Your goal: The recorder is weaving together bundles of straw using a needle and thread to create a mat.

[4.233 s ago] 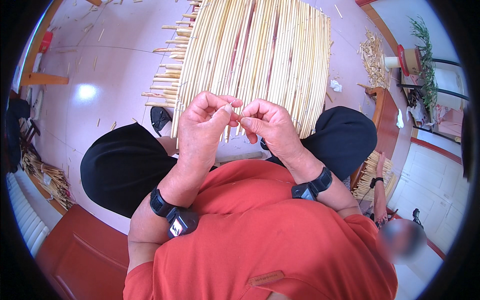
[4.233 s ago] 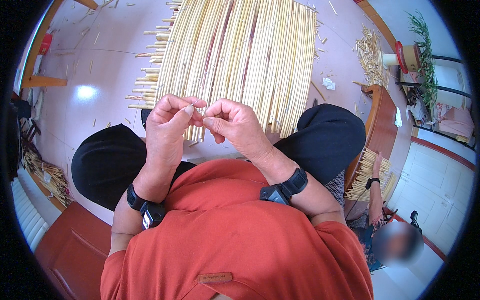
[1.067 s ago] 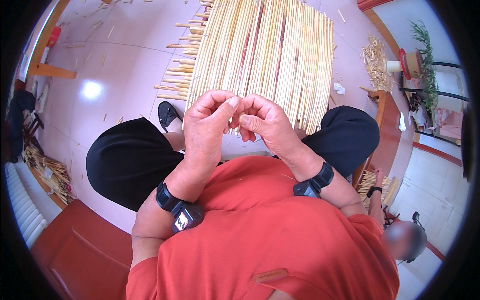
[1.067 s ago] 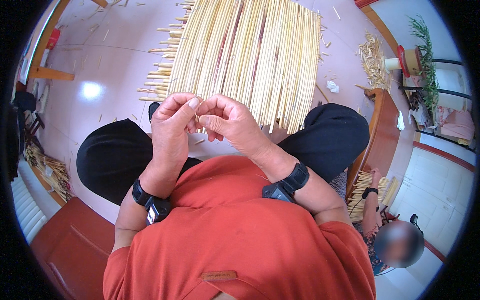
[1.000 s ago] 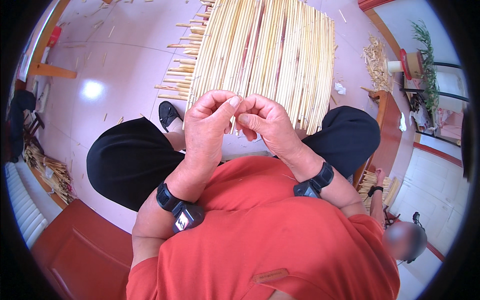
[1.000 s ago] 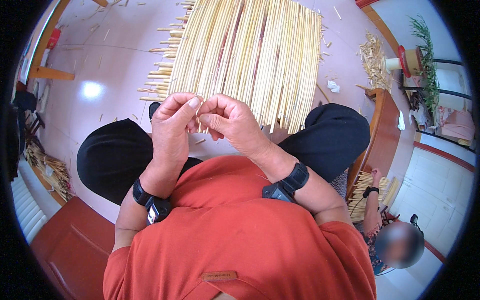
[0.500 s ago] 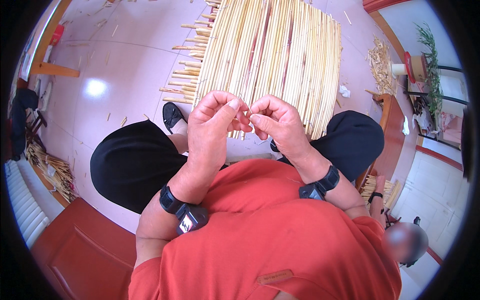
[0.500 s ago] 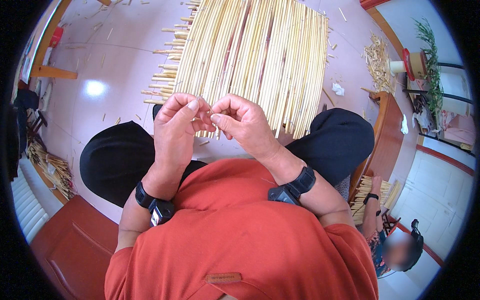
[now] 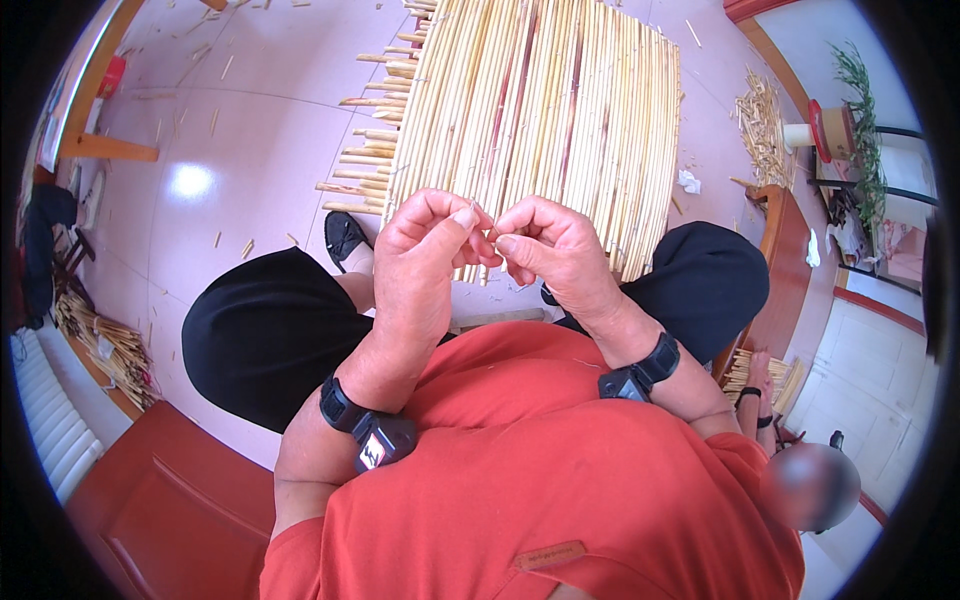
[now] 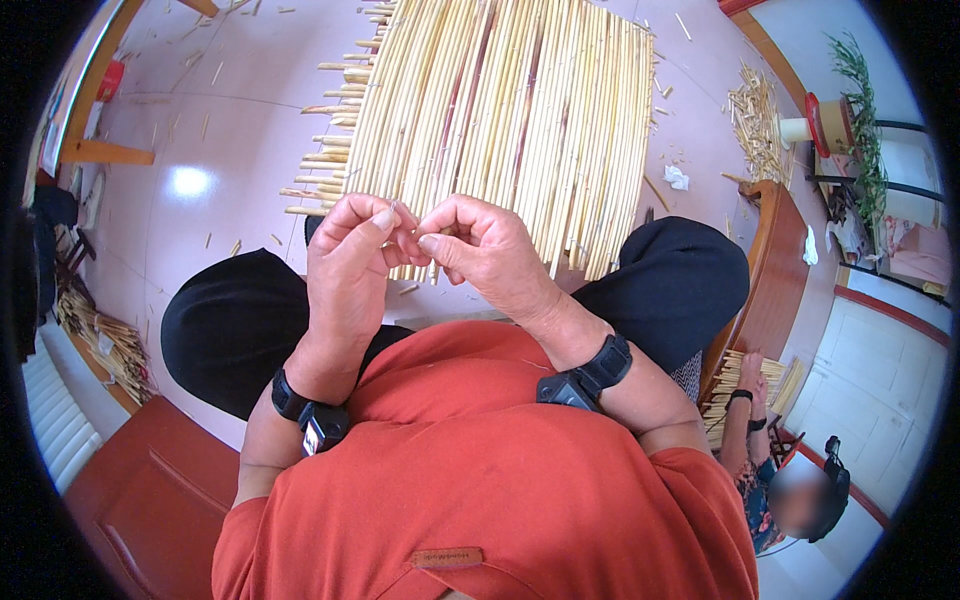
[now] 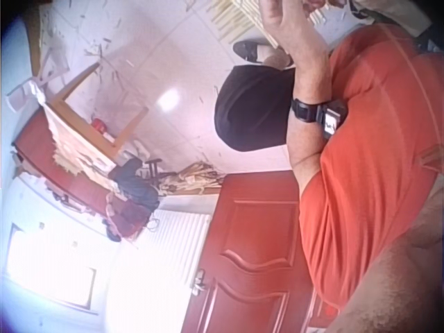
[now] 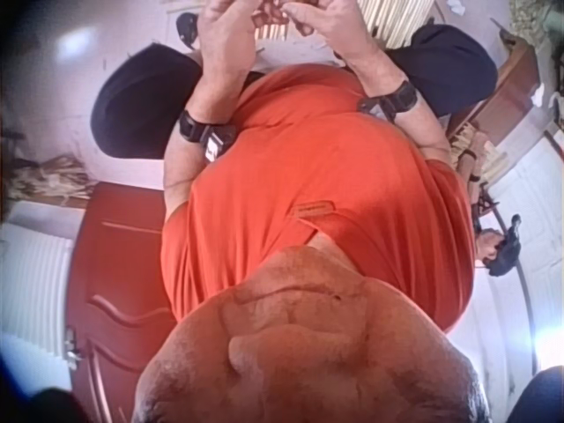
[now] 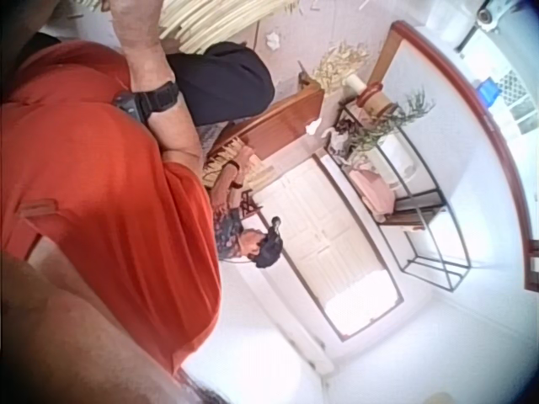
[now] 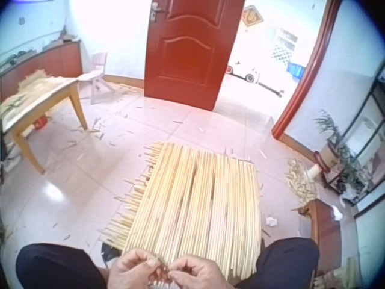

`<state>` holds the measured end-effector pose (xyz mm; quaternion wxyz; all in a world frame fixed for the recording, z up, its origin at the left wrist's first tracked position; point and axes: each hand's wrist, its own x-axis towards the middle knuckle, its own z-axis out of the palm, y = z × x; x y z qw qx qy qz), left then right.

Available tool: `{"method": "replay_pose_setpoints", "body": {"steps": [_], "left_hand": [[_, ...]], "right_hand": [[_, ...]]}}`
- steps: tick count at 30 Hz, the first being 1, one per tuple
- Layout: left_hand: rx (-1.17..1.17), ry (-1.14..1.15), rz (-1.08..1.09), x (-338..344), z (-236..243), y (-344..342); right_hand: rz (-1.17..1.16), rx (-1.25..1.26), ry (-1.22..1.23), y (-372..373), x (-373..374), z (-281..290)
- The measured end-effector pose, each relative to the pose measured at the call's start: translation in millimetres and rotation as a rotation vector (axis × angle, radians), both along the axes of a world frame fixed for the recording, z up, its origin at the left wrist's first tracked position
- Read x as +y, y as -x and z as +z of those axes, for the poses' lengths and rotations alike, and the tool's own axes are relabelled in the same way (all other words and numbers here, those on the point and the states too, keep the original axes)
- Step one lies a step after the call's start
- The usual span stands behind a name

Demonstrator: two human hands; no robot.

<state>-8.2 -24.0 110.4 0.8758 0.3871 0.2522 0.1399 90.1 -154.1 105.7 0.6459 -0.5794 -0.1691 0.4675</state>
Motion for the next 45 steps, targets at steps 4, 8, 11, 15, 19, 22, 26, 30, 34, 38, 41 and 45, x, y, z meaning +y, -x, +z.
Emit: {"method": "replay_pose_setpoints", "body": {"steps": [4,8,11,15,19,22,26,30,34,38,41,45], "left_hand": [[0.014,-0.003,0.009,-1.2,-1.0,-0.1],[0.02,0.004,0.006,-1.3,-1.5,0.2],[0.017,0.006,0.006,-1.3,-2.1,0.3],[0.008,0.011,0.016,-2.3,-2.9,0.6],[0.002,0.014,0.013,-2.5,-3.3,1.2],[-0.004,0.013,0.006,-2.3,-3.8,1.5],[-0.015,0.017,0.018,-2.3,-4.2,1.8],[-0.019,0.025,0.026,-1.9,-4.3,2.2],[-0.011,0.028,0.029,-1.1,-5.3,2.6],[-0.004,0.024,0.033,-0.4,-7.6,2.6],[-0.003,0.028,0.037,0.6,-9.1,2.4],[0.021,0.018,0.042,2.7,-10.8,1.5]], "right_hand": [[0.003,0.003,-0.01,-0.1,-0.9,-1.1],[0.001,-0.004,-0.026,0.1,-2.0,-2.8],[0.009,-0.018,-0.015,0.3,-2.5,-3.7],[0.011,-0.013,-0.011,1.0,-3.2,-3.8],[0.012,-0.006,-0.013,1.1,-3.5,-3.9],[0.017,-0.016,-0.009,1.3,-3.8,-4.4],[0.007,-0.013,-0.007,1.7,-3.8,-5.3],[0.009,-0.003,-0.017,1.6,-3.3,-5.1],[0.019,-0.012,0.003,1.4,-2.8,-4.4],[0.024,0.0,0.006,0.6,-1.5,-5.5],[0.037,0.016,0.01,-0.6,-0.2,-7.2],[0.046,0.023,0.011,-2.7,1.6,-9.7]]}}
